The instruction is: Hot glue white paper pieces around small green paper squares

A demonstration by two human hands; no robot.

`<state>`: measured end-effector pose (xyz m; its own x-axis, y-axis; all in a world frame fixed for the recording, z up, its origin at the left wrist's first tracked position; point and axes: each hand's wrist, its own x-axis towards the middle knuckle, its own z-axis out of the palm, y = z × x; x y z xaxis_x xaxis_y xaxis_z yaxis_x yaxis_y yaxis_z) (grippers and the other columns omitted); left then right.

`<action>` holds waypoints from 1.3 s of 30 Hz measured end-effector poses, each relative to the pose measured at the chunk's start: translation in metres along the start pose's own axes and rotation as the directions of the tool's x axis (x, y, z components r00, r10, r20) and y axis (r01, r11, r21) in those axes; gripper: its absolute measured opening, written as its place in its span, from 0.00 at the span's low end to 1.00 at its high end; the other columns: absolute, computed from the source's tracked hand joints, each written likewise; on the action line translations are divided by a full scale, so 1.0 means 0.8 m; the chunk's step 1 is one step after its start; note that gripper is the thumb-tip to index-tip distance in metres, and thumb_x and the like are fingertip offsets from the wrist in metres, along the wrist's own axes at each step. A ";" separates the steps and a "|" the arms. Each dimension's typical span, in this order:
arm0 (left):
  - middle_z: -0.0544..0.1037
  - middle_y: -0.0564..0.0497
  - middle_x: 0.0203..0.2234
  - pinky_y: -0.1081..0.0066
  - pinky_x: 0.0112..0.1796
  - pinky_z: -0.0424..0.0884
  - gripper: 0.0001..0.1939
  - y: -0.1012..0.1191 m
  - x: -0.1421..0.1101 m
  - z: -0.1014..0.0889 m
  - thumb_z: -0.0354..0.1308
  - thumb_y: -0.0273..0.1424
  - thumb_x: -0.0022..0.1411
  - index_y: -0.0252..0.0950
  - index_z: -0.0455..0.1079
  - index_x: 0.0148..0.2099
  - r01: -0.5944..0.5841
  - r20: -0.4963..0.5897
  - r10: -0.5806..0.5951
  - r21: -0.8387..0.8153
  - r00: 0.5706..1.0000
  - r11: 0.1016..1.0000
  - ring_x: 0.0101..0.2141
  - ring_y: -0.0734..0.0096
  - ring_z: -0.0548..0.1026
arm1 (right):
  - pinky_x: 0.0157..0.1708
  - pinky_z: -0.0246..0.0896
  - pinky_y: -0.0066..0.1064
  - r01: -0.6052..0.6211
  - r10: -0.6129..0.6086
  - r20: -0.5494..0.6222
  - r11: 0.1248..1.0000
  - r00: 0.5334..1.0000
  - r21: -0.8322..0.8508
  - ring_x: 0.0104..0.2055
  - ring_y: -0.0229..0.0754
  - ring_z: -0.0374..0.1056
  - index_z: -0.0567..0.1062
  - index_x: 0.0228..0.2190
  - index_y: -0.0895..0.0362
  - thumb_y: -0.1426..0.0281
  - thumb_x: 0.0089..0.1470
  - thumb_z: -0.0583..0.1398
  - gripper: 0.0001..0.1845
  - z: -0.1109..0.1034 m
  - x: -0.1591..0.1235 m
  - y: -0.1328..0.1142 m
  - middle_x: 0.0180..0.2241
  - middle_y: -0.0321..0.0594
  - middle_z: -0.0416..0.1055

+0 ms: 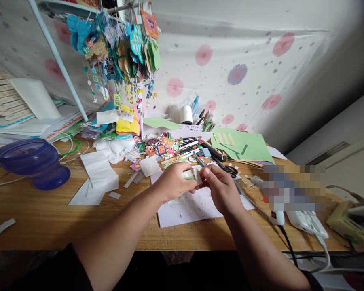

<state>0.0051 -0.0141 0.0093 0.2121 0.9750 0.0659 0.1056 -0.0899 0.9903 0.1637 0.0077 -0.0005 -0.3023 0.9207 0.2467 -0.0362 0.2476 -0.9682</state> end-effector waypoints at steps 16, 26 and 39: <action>0.69 0.55 0.21 0.75 0.26 0.61 0.16 0.013 0.002 -0.013 0.60 0.43 0.54 0.34 0.68 0.31 0.035 0.003 -0.036 -0.312 0.999 0.949 0.23 0.76 0.67 | 0.23 0.60 0.29 -0.087 0.084 0.053 0.995 0.995 0.057 0.21 0.35 0.61 0.68 0.23 0.56 0.51 0.51 0.63 0.22 -0.001 0.002 0.005 0.20 0.32 0.66; 0.73 0.54 0.18 0.76 0.22 0.65 0.17 0.013 0.001 -0.018 0.68 0.41 0.49 0.33 0.69 0.28 0.168 0.167 -0.107 -0.411 0.980 0.896 0.19 0.77 0.71 | 0.22 0.54 0.25 -0.269 0.185 0.292 0.922 0.938 0.277 0.20 0.32 0.60 0.71 0.22 0.59 0.59 0.47 0.68 0.18 -0.007 -0.001 -0.006 0.19 0.31 0.67; 0.70 0.55 0.17 0.77 0.20 0.62 0.18 0.014 0.002 -0.021 0.63 0.43 0.53 0.33 0.68 0.26 0.137 0.247 -0.099 -0.141 0.964 0.980 0.18 0.78 0.68 | 0.21 0.56 0.26 -0.315 0.278 0.327 0.947 0.903 0.064 0.20 0.31 0.61 0.72 0.23 0.59 0.51 0.41 0.69 0.24 -0.015 0.000 -0.018 0.19 0.31 0.66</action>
<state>-0.0096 -0.0104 0.0227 0.4337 0.8987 -0.0649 -0.0046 0.0743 0.9972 0.1760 0.0081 0.0137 -0.5949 0.8015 -0.0601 -0.0001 -0.0749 -0.9972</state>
